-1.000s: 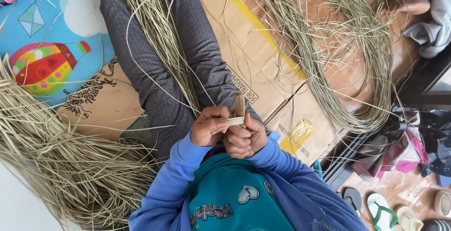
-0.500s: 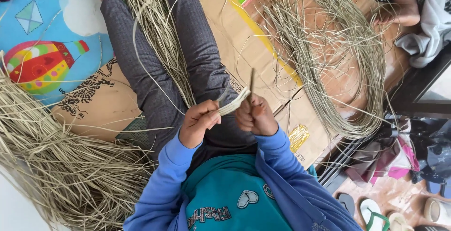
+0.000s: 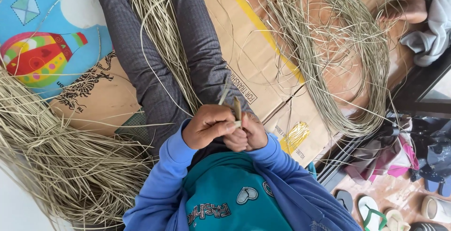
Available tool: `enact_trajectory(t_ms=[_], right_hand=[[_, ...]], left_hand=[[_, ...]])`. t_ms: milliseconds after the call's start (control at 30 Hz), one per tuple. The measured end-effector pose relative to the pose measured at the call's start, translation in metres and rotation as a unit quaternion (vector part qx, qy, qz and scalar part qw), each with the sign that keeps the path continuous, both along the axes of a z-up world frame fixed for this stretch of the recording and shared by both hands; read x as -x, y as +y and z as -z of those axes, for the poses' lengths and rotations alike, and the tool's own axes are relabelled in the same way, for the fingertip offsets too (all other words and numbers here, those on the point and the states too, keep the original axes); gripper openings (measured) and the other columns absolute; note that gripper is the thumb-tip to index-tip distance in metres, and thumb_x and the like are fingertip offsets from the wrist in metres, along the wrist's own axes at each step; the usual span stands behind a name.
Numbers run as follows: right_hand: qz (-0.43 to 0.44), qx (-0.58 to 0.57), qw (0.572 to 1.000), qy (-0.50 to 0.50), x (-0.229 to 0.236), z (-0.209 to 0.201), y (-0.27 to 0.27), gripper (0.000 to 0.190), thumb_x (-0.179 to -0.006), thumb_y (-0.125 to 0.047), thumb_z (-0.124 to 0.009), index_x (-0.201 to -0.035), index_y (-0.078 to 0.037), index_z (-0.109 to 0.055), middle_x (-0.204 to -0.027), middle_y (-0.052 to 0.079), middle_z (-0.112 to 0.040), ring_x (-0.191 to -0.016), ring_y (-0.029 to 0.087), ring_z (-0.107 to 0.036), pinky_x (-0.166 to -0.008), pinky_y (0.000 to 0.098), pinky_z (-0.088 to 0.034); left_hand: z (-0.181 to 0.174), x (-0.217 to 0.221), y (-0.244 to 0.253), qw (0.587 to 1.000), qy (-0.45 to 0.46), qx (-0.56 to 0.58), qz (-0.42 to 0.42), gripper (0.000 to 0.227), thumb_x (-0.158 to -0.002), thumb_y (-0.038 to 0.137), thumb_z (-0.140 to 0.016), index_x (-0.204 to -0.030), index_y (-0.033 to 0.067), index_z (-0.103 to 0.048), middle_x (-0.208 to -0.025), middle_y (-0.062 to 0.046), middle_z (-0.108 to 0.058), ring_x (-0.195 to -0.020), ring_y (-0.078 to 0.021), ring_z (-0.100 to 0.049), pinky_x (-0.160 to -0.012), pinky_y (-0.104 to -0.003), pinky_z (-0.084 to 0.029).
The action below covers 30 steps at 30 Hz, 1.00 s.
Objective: Stripping long straw fibers into thinner strands using a small wooden tool while sitting on the floor.
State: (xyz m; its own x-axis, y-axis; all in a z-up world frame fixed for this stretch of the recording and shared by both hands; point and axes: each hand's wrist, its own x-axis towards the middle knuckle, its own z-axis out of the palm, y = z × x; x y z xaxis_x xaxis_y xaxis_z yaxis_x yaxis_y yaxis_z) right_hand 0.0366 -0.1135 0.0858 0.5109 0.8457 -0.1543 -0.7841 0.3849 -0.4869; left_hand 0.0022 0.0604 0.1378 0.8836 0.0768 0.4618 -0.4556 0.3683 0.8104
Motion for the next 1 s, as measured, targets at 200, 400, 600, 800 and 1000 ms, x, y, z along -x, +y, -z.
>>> enact_trajectory(t_ms=[200,400,600,800,1000], right_hand=[[-0.135,-0.179,0.960,0.169,-0.006,0.029,-0.012,0.069,-0.108,-0.066,-0.028,-0.065,-0.014,-0.045,-0.048,-0.003,-0.037,-0.036,0.007,-0.035,-0.030,0.0217,-0.034],[-0.066,-0.082,0.994,-0.004,-0.030,0.030,0.002,0.083,-0.093,-0.083,-0.023,-0.077,-0.004,-0.045,-0.052,0.002,-0.035,-0.037,0.011,-0.038,-0.029,0.0275,-0.038],[0.018,0.100,0.970,-0.220,-0.030,0.009,0.009,0.042,-0.106,-0.031,-0.055,-0.087,0.006,-0.050,-0.058,0.008,-0.040,-0.043,0.016,-0.045,-0.036,0.0307,-0.048],[0.055,0.205,0.909,-0.359,-0.038,0.005,0.007,0.041,-0.105,-0.034,-0.058,-0.084,0.000,-0.052,-0.056,0.006,-0.043,-0.043,0.015,-0.047,-0.039,0.0275,-0.048],[0.060,0.345,0.872,-0.342,-0.041,-0.017,0.019,0.056,-0.113,-0.036,-0.043,-0.072,0.001,-0.054,-0.048,0.012,-0.043,-0.039,0.021,-0.048,-0.040,0.0341,-0.047]], left_hand=[[0.060,0.003,-0.019,0.979,-0.015,0.175,0.107,0.028,-0.101,-0.005,-0.050,-0.075,0.0038,-0.057,-0.053,0.005,-0.038,-0.049,-0.0027,-0.031,-0.051,-0.024,-0.037],[0.041,0.009,-0.008,0.990,0.045,0.132,-0.002,0.032,-0.104,-0.002,-0.049,-0.074,0.0027,-0.058,-0.054,0.008,-0.027,-0.051,0.0001,-0.029,-0.057,-0.021,-0.037],[0.000,0.001,0.014,0.920,0.027,-0.296,-0.255,0.031,-0.108,0.013,-0.054,-0.077,0.0098,-0.058,-0.052,0.001,-0.030,-0.042,-0.0150,-0.034,-0.044,-0.029,-0.037],[0.025,-0.004,0.009,0.707,-0.123,-0.537,-0.443,0.012,-0.105,0.005,-0.062,-0.108,0.0118,-0.071,-0.072,-0.001,-0.040,-0.063,-0.0147,-0.045,-0.060,-0.027,-0.046],[0.039,-0.008,0.010,0.670,-0.154,-0.573,-0.446,0.015,-0.100,0.005,-0.066,-0.106,0.0162,-0.073,-0.072,0.001,-0.038,-0.066,-0.0149,-0.042,-0.059,-0.028,-0.043]])
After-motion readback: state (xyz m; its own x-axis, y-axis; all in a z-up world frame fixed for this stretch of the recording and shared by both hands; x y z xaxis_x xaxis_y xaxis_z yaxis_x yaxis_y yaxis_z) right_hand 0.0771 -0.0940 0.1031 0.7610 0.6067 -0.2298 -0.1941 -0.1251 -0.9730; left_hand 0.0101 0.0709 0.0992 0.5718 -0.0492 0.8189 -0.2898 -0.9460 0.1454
